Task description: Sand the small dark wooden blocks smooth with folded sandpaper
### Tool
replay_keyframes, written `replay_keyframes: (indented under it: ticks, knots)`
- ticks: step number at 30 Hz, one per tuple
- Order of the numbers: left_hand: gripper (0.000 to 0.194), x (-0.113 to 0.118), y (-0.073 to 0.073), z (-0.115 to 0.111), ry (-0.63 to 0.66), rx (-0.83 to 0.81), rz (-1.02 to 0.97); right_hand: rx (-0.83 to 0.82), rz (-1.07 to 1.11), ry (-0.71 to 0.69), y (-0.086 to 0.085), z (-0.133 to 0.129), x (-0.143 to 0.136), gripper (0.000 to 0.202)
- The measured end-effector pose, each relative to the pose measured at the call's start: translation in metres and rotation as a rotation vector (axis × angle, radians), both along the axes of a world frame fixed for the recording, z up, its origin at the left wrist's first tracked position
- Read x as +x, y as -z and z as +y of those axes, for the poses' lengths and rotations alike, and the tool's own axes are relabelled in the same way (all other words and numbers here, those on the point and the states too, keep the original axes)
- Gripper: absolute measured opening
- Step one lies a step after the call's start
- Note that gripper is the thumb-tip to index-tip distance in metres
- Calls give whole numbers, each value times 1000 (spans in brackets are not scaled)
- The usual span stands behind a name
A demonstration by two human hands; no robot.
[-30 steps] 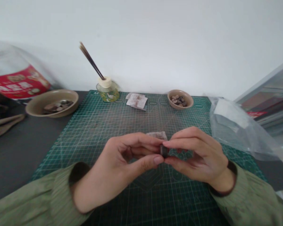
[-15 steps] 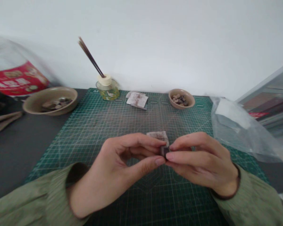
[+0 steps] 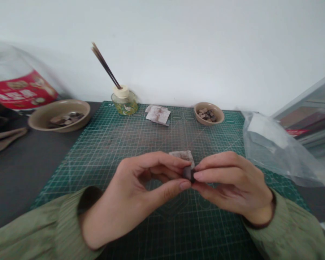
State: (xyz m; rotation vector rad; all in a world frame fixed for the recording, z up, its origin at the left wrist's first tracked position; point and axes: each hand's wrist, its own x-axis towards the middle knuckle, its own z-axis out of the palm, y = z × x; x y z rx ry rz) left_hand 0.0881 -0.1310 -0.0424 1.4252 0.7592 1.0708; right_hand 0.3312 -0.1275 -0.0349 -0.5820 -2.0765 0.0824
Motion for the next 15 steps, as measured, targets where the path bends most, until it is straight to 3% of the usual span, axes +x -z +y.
replay_keyframes:
  ticks: [9, 15]
  knots:
    - [26, 2, 1, 3, -124, 101, 0, -200, 156, -37, 15, 7, -7, 28]
    - [20, 1, 1, 2, -125, 150, 31, -208, 120, -44, 18, 9, -7, 21]
